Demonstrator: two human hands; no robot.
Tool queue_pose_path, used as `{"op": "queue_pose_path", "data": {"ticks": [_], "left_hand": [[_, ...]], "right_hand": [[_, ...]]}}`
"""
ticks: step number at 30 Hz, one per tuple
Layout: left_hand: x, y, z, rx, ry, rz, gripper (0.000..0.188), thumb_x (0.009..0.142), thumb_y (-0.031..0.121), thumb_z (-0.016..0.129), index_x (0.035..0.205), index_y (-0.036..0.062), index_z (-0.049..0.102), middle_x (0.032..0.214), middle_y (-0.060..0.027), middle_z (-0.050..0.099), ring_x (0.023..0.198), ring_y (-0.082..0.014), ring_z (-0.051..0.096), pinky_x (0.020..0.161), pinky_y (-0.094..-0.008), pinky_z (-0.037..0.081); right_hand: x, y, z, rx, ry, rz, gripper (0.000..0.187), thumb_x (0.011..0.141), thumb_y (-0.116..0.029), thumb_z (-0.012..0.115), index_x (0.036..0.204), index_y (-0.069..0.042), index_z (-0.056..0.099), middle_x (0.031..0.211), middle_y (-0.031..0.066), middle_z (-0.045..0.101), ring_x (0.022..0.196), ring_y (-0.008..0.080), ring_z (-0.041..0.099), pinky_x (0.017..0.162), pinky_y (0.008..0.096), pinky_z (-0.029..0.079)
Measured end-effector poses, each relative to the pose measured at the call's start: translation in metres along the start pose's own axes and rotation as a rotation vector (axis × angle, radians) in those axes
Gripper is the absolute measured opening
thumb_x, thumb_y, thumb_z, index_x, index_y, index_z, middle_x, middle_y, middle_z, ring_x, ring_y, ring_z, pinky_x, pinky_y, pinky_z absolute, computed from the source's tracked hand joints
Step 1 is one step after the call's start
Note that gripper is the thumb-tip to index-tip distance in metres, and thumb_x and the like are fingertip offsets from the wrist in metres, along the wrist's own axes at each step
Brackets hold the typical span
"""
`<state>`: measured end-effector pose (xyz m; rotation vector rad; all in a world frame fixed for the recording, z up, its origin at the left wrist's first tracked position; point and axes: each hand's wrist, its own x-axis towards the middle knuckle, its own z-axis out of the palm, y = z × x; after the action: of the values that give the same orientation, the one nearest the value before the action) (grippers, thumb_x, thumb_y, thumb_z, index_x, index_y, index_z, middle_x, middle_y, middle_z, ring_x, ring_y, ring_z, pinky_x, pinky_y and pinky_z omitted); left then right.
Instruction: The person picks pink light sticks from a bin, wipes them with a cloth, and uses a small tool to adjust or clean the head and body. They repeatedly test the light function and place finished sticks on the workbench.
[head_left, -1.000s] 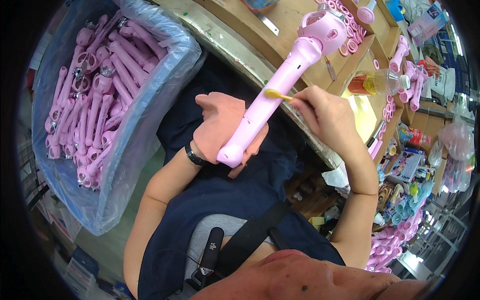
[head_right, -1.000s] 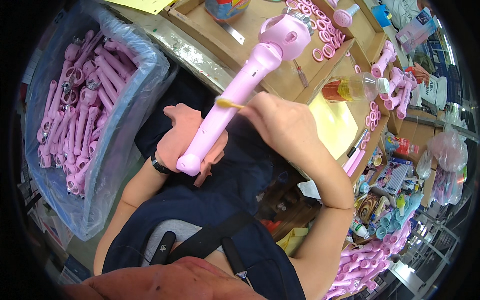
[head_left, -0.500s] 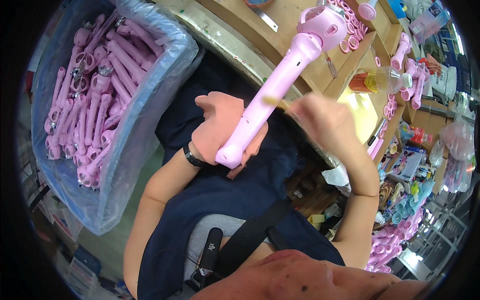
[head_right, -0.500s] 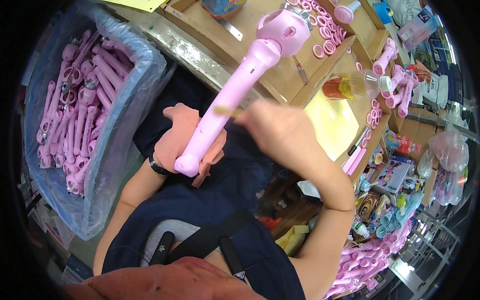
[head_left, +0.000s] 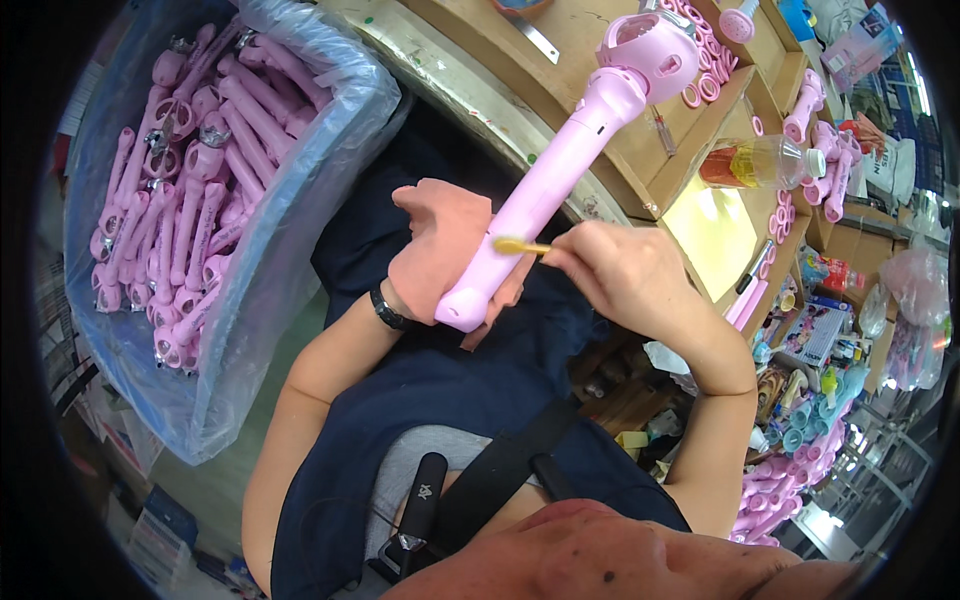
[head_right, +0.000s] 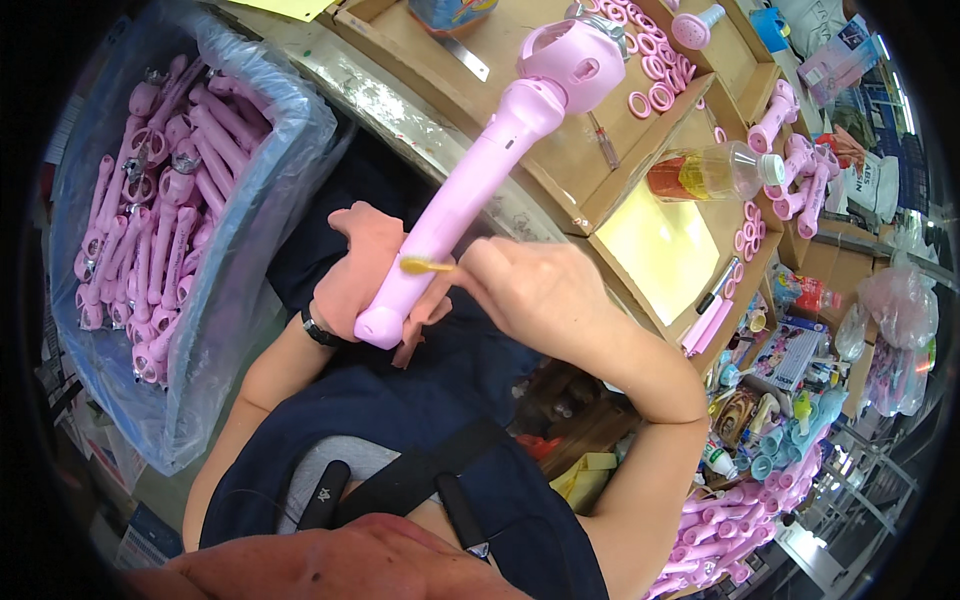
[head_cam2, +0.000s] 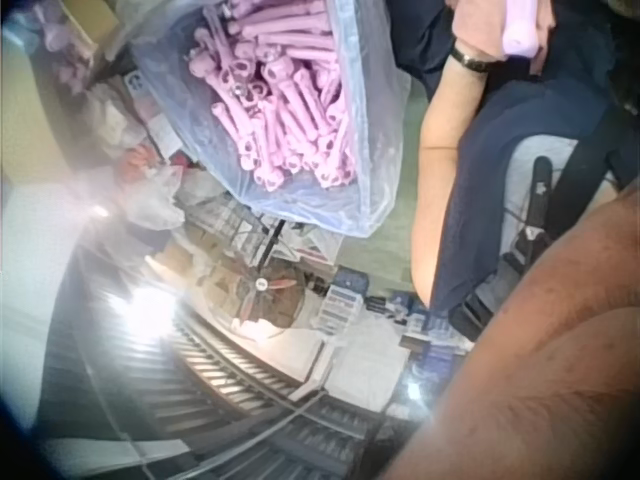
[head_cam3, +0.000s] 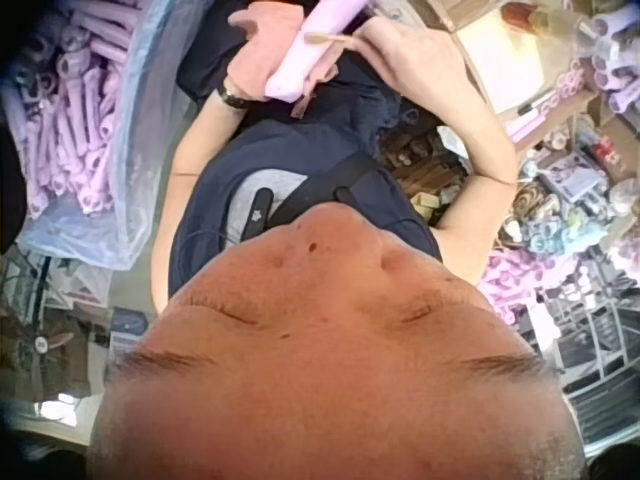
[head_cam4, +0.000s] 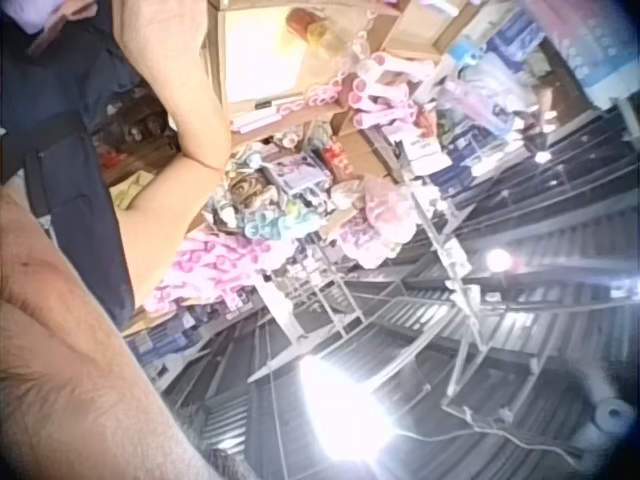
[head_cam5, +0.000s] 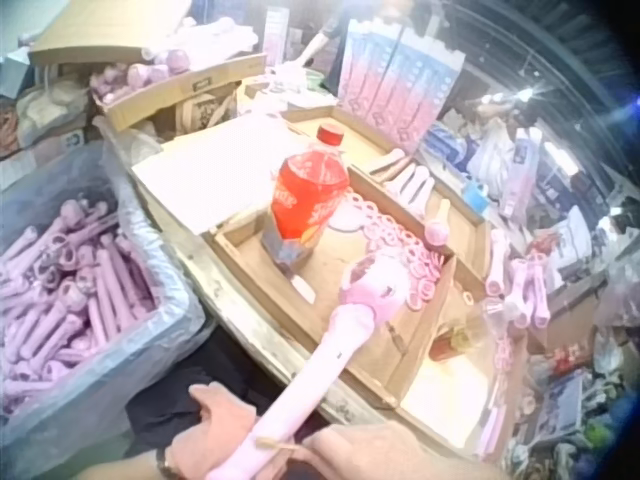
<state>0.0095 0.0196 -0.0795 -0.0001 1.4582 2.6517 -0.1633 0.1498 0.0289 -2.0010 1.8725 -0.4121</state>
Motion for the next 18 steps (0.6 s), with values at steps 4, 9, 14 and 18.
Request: {"op": "queue_pose_path", "data": {"ticks": [4,9,14,18], "left_hand": [[-0.001,0.004,0.005,-0.039,0.051,-0.085,0.041,0.073,0.044,0.06,0.064,0.0049,0.053,0.052,-0.0092,0.048,0.042,-0.0198,0.046,0.046,-0.0314,0.04],[0.003,0.029,0.012,0.382,0.048,-0.056,0.03,0.072,0.038,0.062,0.062,0.0098,0.055,0.051,-0.0051,0.05,0.044,-0.0184,0.049,0.048,-0.0314,0.039],[0.0,0.053,0.021,1.495,0.11,0.035,0.013,0.063,0.026,0.068,0.057,0.0189,0.058,0.051,0.0036,0.056,0.044,-0.0134,0.051,0.049,-0.0324,0.035],[0.0,0.046,0.024,1.441,0.213,-0.002,0.021,0.061,0.034,0.067,0.055,0.0185,0.055,0.05,0.0012,0.052,0.044,-0.0159,0.05,0.051,-0.0356,0.037]], "right_hand": [[0.0,-0.002,0.002,-0.035,0.392,0.459,0.009,0.084,-0.015,0.071,0.084,-0.01,0.064,0.068,0.0115,0.06,0.06,0.0293,0.063,0.055,0.0368,0.05],[-0.003,-0.002,0.004,0.01,0.204,0.352,0.009,0.086,-0.014,0.069,0.086,-0.007,0.064,0.068,0.0112,0.063,0.062,0.0282,0.064,0.057,0.0341,0.051],[-0.007,0.001,0.008,0.059,-0.022,0.112,0.008,0.086,-0.01,0.069,0.087,-0.005,0.063,0.07,0.0117,0.062,0.064,0.0277,0.065,0.058,0.0335,0.051],[-0.009,0.002,0.012,0.053,0.315,0.408,0.008,0.087,-0.01,0.068,0.089,-0.004,0.063,0.075,0.0144,0.065,0.065,0.0301,0.065,0.059,0.0345,0.051]]}}
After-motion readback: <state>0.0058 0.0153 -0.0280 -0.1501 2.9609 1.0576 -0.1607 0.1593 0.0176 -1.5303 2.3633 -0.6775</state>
